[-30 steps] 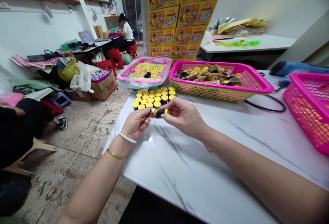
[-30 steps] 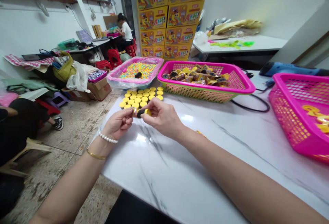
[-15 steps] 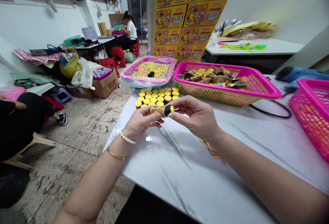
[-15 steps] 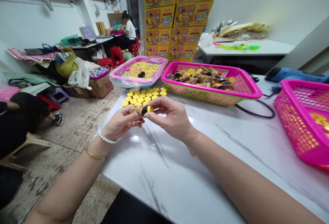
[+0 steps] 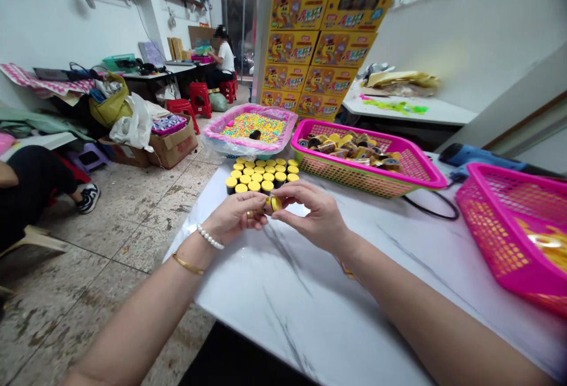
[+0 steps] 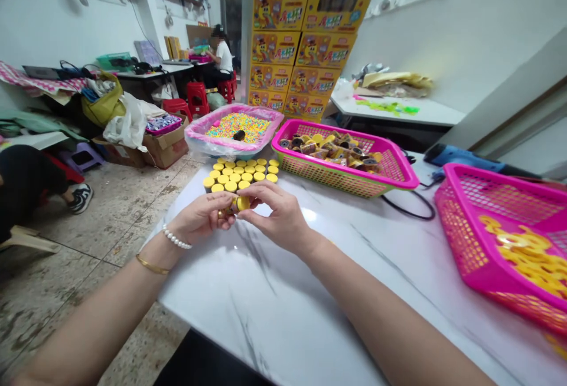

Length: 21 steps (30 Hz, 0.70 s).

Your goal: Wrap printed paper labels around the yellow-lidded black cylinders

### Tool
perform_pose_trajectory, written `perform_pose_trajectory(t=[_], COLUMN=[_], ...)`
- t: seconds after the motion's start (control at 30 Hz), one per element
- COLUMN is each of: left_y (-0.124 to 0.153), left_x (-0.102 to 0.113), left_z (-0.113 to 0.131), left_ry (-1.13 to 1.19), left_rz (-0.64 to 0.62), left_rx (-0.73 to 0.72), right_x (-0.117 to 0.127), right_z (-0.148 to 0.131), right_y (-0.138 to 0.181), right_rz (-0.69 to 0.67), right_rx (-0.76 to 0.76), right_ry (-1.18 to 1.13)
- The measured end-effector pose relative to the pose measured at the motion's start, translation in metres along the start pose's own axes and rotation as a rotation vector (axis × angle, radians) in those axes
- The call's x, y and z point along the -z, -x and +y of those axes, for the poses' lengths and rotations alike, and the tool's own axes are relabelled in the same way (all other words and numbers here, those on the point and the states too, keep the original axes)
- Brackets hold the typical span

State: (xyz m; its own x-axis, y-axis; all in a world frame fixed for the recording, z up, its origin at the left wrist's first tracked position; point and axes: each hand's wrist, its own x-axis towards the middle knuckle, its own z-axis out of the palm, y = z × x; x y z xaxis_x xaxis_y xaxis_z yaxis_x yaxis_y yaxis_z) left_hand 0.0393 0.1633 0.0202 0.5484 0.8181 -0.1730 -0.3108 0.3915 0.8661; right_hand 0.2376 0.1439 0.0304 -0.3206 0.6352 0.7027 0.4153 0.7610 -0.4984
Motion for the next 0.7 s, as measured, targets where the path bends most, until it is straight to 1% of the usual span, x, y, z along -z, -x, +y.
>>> perform_pose_trajectory(t=[0.1, 0.17, 0.27, 0.37, 0.43, 0.5, 0.6, 0.67, 0.7], left_y=[-0.001, -0.001, 0.0, 0.0, -0.001, -0.003, -0.006, -0.006, -0.005], left_x=[-0.001, -0.003, -0.005, -0.006, -0.006, -0.006, -0.006, -0.006, -0.006], left_z=[-0.004, -0.007, -0.008, -0.009, -0.012, -0.015, -0.019, -0.018, -0.017], left_ry=[-0.056, -0.132, -0.239, -0.277, -0.289, -0.275, -0.202, -0.146, -0.112], left_rz=[0.042, 0.049, 0.026, 0.033, 0.041, 0.063, 0.126, 0.14, 0.124], left_rx=[-0.133, -0.215, -0.294, -0.335, -0.321, -0.254, -0.103, -0.047, -0.039], right_x=[0.0, -0.002, -0.007, -0.014, -0.016, -0.017, -0.012, -0.008, -0.007], right_z=[-0.002, -0.004, -0.008, -0.012, -0.013, -0.011, -0.005, -0.002, 0.0], right_y=[0.003, 0.007, 0.012, 0.015, 0.014, 0.012, 0.009, 0.008, 0.008], right_rz=[0.013, 0.034, 0.087, 0.089, 0.068, 0.038, -0.055, -0.123, -0.141], right_rx=[-0.021, -0.087, -0.304, -0.561, -0.668, -0.715, -0.726, -0.705, -0.699], right_ry=[0.032, 0.006, -0.151, -0.346, -0.413, -0.448, -0.55, -0.607, -0.629])
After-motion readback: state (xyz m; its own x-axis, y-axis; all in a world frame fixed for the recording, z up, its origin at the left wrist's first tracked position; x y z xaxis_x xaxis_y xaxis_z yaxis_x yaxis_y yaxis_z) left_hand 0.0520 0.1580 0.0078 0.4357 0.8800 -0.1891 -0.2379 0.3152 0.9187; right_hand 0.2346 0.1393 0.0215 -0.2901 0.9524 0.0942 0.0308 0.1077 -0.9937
